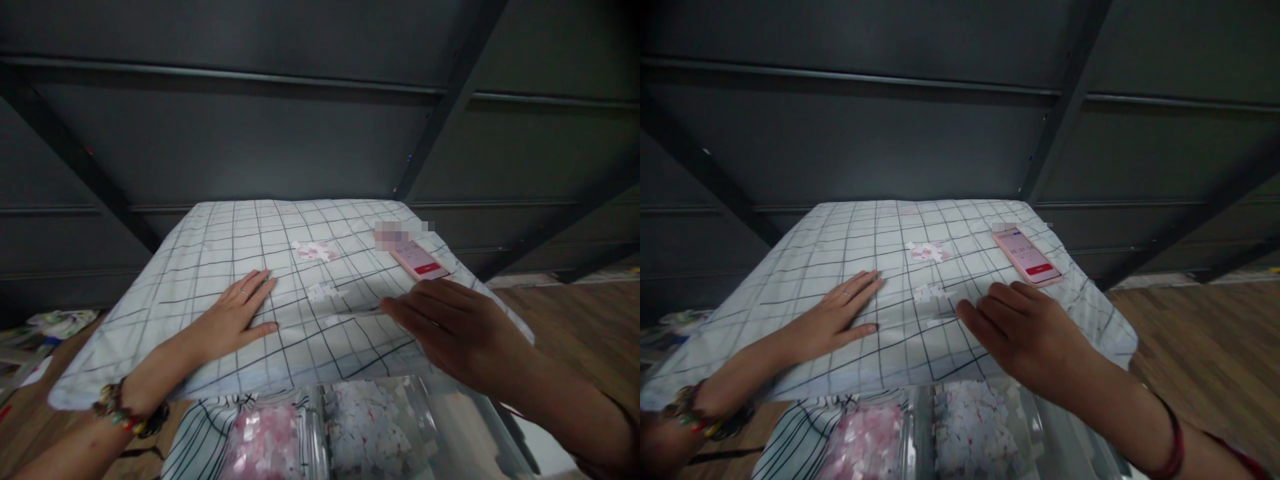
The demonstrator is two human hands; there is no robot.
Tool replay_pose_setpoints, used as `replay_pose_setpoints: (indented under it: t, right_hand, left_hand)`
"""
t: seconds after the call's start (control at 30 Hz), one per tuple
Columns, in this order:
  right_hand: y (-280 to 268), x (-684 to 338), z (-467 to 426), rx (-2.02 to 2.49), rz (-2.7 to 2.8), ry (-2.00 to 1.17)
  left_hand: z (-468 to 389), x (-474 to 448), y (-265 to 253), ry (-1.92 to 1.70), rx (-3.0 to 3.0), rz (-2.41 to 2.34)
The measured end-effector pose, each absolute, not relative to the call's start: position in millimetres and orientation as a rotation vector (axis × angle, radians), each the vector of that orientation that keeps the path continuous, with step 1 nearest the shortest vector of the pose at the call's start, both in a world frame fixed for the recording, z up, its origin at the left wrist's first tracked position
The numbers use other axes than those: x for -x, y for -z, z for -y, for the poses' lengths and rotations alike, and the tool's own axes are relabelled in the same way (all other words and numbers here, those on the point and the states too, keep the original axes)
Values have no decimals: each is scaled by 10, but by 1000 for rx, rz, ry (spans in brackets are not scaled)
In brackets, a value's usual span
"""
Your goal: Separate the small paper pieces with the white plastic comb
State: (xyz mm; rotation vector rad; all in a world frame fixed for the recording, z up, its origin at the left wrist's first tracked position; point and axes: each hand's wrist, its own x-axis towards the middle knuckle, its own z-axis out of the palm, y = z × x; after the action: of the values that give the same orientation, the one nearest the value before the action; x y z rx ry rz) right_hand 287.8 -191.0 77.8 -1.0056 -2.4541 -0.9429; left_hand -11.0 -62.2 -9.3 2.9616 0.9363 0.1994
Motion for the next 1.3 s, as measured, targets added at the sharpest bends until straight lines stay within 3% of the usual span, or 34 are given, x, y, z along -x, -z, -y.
replay_pose_setpoints:
  t: [0.5,0.8,1.03,1.3]
  right_hand:
    - [-739,-2940,1814,1063,2404,952]
    - [-761,-2648,2061,1006,2452,732]
    - [-799,-2560,2193,1176,2400,896]
    - [-904,-2148,2348,1007,2436,655]
  left_hand:
    - [628,99,102,-201,-2974,-939]
    - [686,369,108,-219,-2949,-974]
    - [925,648,115,-202,-2945,-1090]
    - [1072,717,74,-175,-2929,-1093]
